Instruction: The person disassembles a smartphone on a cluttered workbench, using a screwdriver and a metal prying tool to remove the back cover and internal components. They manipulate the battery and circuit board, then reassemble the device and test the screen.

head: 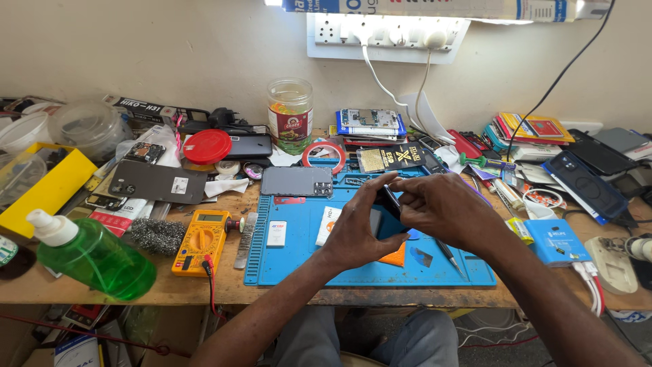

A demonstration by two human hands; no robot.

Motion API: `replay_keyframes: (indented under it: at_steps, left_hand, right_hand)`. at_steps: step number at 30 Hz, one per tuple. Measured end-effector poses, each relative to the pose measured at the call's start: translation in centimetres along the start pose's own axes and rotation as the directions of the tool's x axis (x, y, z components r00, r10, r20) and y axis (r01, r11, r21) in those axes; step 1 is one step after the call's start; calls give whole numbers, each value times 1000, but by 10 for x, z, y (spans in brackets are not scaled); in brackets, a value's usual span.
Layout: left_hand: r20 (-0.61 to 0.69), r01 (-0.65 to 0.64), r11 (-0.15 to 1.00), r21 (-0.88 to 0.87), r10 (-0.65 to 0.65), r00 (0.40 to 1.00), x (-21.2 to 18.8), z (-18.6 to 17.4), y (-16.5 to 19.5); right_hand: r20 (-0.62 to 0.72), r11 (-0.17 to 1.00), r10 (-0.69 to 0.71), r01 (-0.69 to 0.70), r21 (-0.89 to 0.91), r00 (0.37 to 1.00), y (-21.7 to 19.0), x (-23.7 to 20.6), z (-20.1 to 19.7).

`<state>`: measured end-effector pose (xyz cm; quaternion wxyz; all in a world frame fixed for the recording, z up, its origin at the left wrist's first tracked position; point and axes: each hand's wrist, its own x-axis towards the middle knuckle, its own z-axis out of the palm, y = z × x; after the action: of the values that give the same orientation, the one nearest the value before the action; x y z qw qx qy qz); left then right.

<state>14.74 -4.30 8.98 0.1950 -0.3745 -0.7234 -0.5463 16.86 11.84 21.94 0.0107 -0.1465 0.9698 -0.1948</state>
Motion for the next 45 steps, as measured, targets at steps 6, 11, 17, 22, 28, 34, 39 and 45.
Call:
replay_keyframes:
  at_steps: [6,11,17,22,28,34,39,45]
  left_hand:
    - [-36,-9,1000,3,9,999,1,2,1]
    - [-38,-13,1000,-7,13,999,0,2,2]
    - [-38,-7,999,-44,5,999,-1,-1,3]
    - [-8,14,998,-61,-14,1000,3,-2,3]
    - [101,-339,927,158,327,940,17,-11,-18]
    - [322,-429,861,272,338,884,-6,-9,-51]
    - [-6,-54,939,340,60,998,-11,-11,-89]
    - [136,284,948,144,-304,943,-15,-3,-108]
  right_hand:
    - [-70,1000,-23,22,-11,997,1,5,10]
    - [-121,996,-78,73,-42,990,5,9,13]
    - [49,998,-16,19,-59,999,5,13,-1]
    - [8,999,32,-32,-27,999,3,16,-3]
    - [-265,978,-90,136,160,960,34,1,23]
    - [-598,937,-104,279,209,795,72,-29,118]
    - [-640,932,-89,291,218,763,92,-52,153]
    - [-640,925,-206,360,120,741,97,-52,155]
